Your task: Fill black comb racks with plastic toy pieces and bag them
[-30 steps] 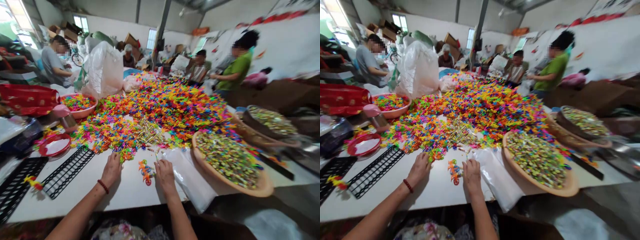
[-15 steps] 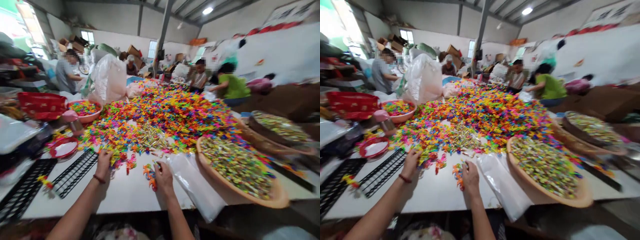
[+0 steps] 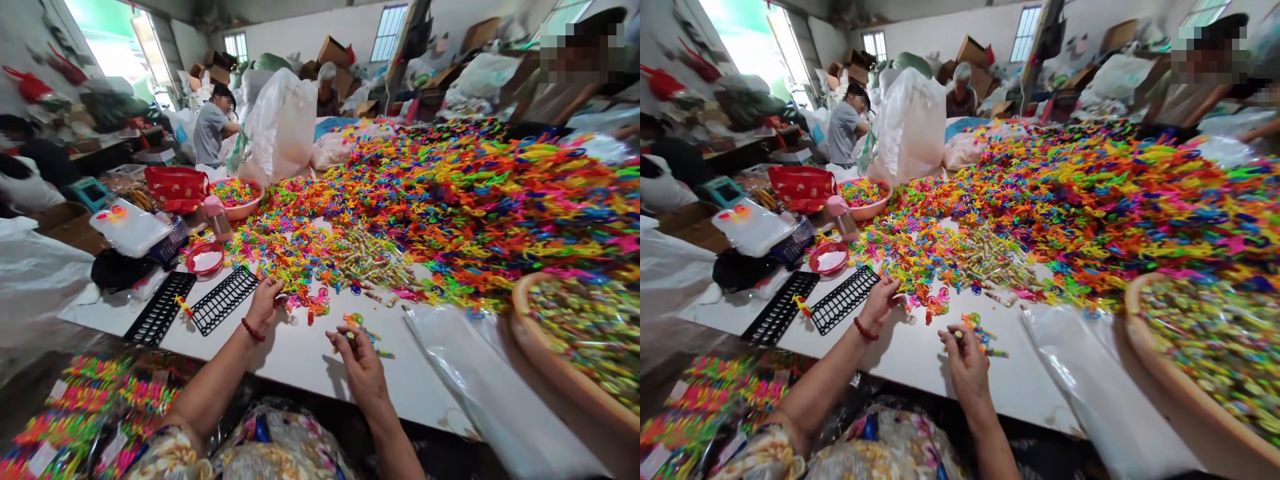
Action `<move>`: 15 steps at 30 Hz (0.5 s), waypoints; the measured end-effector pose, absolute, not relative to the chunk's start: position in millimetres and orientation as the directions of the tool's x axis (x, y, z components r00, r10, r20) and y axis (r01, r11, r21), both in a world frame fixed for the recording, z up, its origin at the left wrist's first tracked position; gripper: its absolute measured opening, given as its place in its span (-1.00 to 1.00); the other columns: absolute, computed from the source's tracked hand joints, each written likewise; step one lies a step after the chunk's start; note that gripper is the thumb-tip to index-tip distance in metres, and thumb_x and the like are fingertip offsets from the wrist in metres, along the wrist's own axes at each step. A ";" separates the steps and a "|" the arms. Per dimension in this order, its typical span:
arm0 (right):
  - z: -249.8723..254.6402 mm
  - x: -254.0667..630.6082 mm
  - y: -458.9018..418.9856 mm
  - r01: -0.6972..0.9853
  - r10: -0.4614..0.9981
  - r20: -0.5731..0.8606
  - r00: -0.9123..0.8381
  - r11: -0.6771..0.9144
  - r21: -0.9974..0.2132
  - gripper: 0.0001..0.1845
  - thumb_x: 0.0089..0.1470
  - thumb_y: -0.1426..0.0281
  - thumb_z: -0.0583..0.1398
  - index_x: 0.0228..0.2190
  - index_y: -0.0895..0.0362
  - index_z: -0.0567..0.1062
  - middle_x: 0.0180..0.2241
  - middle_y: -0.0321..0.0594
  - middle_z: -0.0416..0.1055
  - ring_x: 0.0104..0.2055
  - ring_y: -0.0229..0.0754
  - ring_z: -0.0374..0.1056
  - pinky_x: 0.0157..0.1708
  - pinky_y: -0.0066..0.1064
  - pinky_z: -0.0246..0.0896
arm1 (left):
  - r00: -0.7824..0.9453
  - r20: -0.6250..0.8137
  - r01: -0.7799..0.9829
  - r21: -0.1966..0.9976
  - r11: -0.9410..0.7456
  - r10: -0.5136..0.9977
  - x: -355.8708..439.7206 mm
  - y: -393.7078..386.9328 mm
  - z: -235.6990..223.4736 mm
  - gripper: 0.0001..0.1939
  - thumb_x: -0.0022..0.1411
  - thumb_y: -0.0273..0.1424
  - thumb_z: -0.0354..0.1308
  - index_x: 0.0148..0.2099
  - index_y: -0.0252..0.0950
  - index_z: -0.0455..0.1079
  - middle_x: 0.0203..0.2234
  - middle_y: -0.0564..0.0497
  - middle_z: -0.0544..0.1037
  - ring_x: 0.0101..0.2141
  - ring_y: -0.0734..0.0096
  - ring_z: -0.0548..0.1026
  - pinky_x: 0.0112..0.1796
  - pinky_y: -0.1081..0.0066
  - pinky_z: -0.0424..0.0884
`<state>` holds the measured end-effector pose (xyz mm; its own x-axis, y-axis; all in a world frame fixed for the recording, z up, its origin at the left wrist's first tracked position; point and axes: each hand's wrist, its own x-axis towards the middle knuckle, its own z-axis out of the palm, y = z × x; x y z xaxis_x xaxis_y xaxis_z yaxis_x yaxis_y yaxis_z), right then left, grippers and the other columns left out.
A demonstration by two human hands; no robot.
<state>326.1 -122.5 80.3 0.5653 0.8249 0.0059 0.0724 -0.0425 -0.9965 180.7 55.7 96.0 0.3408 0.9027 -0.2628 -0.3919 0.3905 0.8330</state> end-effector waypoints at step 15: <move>72.5 319.9 -137.8 0.639 0.883 0.373 0.284 0.115 -0.760 -0.58 0.13 0.49 0.06 -0.02 0.07 0.52 -0.21 -0.16 0.57 -0.19 -0.13 0.49 -0.16 -0.35 0.40 | 0.703 -0.052 -0.170 0.956 0.238 0.709 188.0 -30.4 76.6 -0.70 -0.04 -0.20 0.41 -0.29 -0.25 0.50 -0.01 -0.11 0.48 0.10 0.09 0.38 0.08 0.21 0.33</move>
